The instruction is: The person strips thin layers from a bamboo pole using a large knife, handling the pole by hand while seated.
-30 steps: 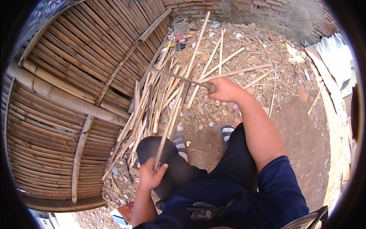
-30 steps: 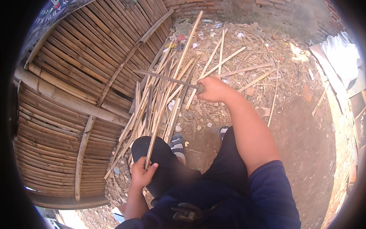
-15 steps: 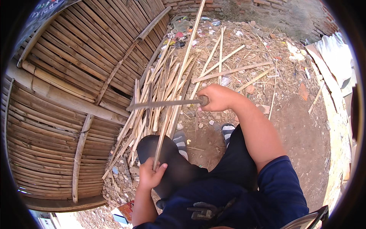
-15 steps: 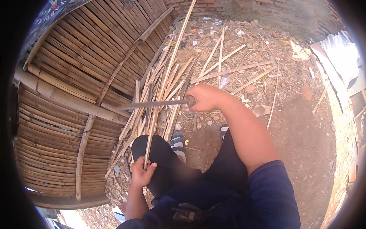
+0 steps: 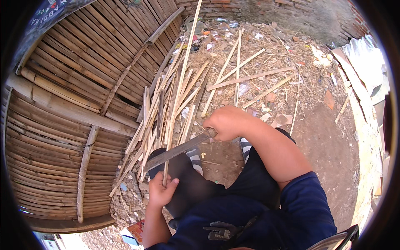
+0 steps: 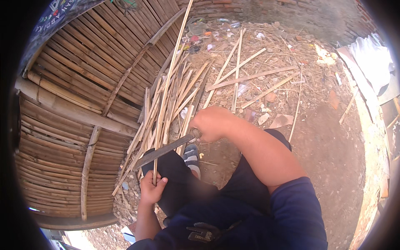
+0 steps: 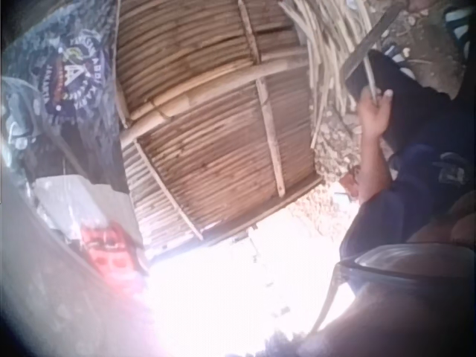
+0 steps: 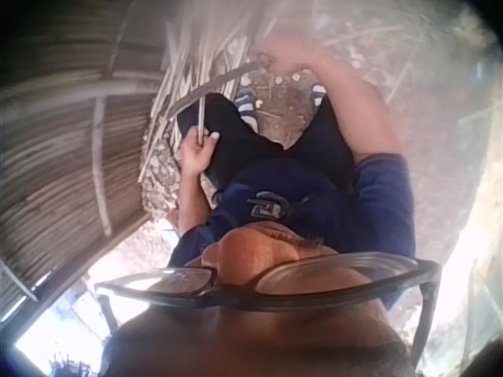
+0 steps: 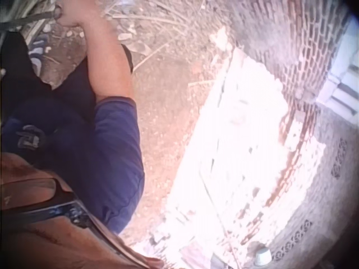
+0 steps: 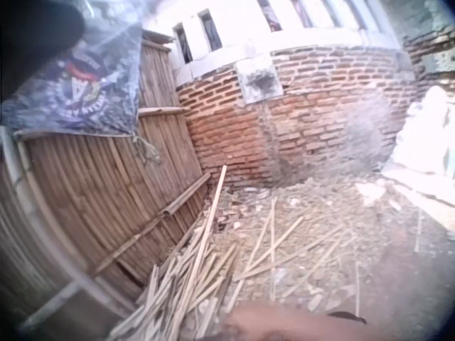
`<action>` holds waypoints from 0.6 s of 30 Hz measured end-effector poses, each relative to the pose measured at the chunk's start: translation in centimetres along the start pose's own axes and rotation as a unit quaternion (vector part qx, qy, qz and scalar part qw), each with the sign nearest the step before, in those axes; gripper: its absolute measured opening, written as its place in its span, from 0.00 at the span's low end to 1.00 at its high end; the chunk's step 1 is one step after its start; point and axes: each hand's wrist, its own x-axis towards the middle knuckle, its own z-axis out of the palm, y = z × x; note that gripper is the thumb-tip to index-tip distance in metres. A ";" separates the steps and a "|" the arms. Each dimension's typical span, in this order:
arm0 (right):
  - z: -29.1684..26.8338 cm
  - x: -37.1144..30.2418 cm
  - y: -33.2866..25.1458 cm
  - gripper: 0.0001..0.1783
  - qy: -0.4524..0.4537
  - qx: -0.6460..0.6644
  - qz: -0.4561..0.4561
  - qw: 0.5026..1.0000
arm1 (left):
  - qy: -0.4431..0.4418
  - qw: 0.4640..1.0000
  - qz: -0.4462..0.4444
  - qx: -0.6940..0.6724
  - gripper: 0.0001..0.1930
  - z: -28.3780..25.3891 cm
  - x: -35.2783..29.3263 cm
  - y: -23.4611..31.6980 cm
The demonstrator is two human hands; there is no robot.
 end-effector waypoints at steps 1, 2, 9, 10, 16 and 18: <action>-0.2 -0.3 1.2 0.19 0.037 -0.011 0.018 0.999 | -0.006 1.000 0.009 0.017 0.14 0.0 0.0 0.2; -0.5 -0.4 3.0 0.20 0.058 0.022 0.057 0.996 | -0.006 1.000 0.011 0.024 0.14 0.1 0.0 0.5; -3.0 -0.5 7.1 0.27 0.090 0.083 0.200 0.972 | -0.015 0.999 0.015 0.048 0.13 -0.3 0.5 1.3; -2.3 -0.7 6.2 0.28 0.072 0.072 0.169 0.980 | -0.024 0.998 0.014 0.048 0.12 -0.2 0.4 1.3; 0.1 0.0 0.5 0.28 -0.029 0.005 0.040 0.999 | -0.031 0.998 0.001 0.062 0.15 -0.3 0.4 2.1; -0.4 -0.2 1.4 0.28 -0.002 0.028 0.064 0.998 | -0.027 0.998 0.019 0.056 0.16 -0.1 0.4 1.9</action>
